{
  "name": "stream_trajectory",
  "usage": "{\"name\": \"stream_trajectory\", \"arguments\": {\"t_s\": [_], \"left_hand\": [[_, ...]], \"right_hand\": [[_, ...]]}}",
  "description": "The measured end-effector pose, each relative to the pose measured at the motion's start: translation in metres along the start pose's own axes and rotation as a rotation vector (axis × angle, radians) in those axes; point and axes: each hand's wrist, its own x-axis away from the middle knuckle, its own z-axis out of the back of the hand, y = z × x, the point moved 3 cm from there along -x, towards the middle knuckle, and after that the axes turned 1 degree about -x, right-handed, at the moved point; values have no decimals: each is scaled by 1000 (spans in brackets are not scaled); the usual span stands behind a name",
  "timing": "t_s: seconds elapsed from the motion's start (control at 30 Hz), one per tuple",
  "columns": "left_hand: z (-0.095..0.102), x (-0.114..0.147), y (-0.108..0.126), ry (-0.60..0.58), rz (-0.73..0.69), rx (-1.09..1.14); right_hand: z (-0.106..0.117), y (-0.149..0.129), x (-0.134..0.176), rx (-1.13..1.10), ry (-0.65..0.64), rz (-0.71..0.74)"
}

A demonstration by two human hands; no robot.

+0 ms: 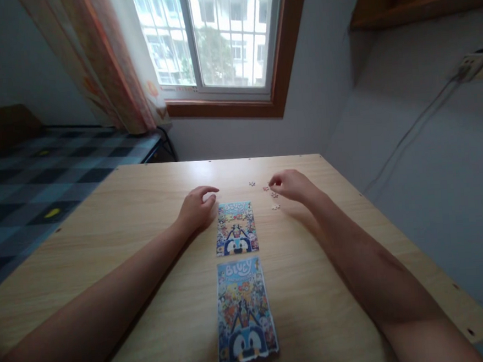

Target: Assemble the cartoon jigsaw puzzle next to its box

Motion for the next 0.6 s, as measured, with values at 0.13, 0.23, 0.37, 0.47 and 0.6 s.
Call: {"name": "stream_trajectory", "arguments": {"t_s": [0.13, 0.23, 0.37, 0.47, 0.6], "left_hand": [[0, 0, 0, 5, 4, 1], [1, 0, 1, 1, 9, -14], [1, 1, 1, -5, 19, -12], [0, 1, -1, -10, 9, -2], [-3, 1, 0, -41, 5, -39]], "right_hand": [[-9, -1, 9, 28, -369, 40], [-15, -2, 11, 55, -373, 54], [-18, -1, 10, 35, -361, 70], [-16, -11, 10, -10, -355, 131], [-19, -49, 12, -169, -254, 248]]}}
